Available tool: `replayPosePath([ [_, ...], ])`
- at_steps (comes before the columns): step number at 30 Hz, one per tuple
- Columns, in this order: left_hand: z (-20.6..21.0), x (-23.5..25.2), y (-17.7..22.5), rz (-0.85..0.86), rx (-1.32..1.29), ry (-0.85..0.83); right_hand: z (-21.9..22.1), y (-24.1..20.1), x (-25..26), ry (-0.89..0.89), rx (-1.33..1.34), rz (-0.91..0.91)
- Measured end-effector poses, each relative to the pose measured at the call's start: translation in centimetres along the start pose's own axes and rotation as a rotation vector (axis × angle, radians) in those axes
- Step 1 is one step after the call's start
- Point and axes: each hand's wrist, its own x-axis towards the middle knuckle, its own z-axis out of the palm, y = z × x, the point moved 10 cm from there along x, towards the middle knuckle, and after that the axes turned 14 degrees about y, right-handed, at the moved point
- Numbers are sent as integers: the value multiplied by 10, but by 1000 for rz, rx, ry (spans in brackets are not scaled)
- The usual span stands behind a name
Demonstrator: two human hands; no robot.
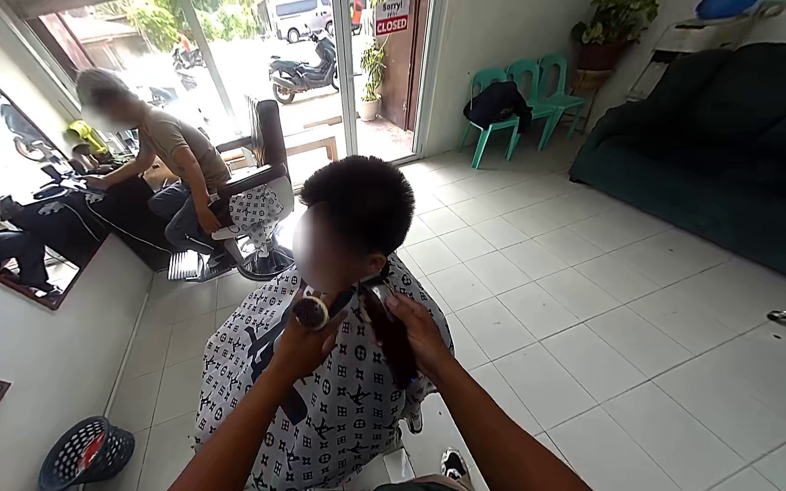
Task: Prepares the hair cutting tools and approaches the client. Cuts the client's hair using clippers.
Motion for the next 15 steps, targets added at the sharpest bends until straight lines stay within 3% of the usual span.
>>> replayPosePath([
  [2,-17,-5,10,144,-134,-47,-47,-2,-11,85,64,-29],
  [3,-19,-2,10,114,-209,-115,-68,1,-15,130,130,-31],
  [6,-3,39,9,-237,-556,-658,-100,13,-22,160,258,20],
  [7,-7,64,15,-287,-663,-643,-105,18,-24,172,228,48],
  [9,-20,115,20,-425,-909,-380,-106,31,-31,140,161,130],
  [11,-9,140,17,-682,-1117,-194,-102,44,-41,96,161,201],
  [12,6,139,19,-831,-1144,-245,-101,50,-46,86,173,220],
  [13,21,132,28,-926,-1142,-406,-102,54,-50,82,189,227],
  [15,30,121,53,-922,-1156,-713,-106,60,-56,78,233,222],
])
